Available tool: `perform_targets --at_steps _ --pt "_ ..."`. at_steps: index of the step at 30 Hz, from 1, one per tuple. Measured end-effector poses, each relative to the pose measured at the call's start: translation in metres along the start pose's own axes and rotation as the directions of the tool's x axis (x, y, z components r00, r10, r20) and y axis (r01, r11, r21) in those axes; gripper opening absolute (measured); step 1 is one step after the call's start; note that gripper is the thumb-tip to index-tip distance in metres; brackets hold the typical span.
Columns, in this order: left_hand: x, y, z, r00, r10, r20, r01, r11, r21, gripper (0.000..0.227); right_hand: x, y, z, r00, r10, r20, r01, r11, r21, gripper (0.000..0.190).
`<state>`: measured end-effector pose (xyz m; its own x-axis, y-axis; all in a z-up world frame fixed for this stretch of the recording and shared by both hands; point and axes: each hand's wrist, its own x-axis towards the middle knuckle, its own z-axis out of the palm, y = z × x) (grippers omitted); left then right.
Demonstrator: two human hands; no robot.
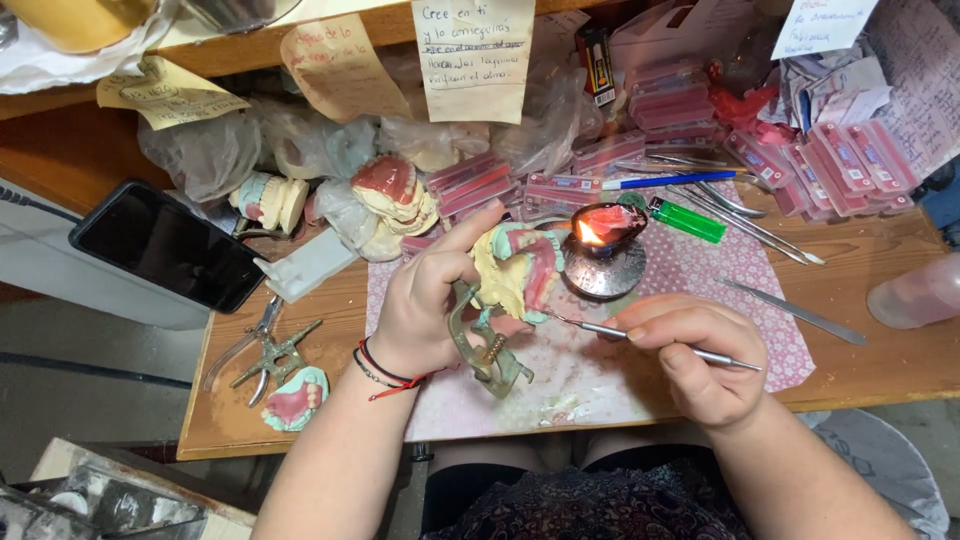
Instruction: A dental technician uses a heated carving tool to apply and shape pink wax on a dental model to create a prosthesis.
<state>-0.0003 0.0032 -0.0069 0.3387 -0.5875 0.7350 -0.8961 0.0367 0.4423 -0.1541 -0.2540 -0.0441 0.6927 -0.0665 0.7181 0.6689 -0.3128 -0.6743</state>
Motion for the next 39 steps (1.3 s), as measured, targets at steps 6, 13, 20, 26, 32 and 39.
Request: perform_targets --at_steps 6,13,20,26,32,39 --pt "0.005 0.006 -0.002 1.0 0.004 0.002 -0.004 0.999 -0.052 0.054 -0.001 0.0 -0.001 1.0 -0.005 0.009 0.005 1.0 0.006 0.029" --pt "0.003 0.0 0.0 1.0 -0.008 0.007 0.009 0.991 -0.131 0.058 0.004 0.002 0.007 0.981 0.144 -0.132 -0.062 0.87 0.489 0.023" --pt "0.004 0.002 -0.001 0.995 -0.056 -0.085 0.041 0.984 -0.176 0.058 0.026 0.014 -0.005 0.719 0.496 -0.487 -0.397 0.868 0.299 0.03" --pt "0.004 0.004 0.002 0.981 -0.091 -0.17 0.047 0.968 -0.247 0.061 0.028 0.017 -0.005 0.71 0.535 -0.457 -0.453 0.845 0.285 0.029" --pt "0.005 0.007 0.005 0.976 -0.173 -0.131 0.096 0.887 -0.453 0.058 0.024 0.006 0.002 0.726 0.441 -0.528 -0.29 0.892 0.347 0.031" --pt "0.001 0.006 0.013 0.97 -0.229 -0.082 0.128 0.766 -0.63 0.062 0.017 -0.026 0.028 0.951 0.115 -0.287 0.019 0.904 0.426 0.031"
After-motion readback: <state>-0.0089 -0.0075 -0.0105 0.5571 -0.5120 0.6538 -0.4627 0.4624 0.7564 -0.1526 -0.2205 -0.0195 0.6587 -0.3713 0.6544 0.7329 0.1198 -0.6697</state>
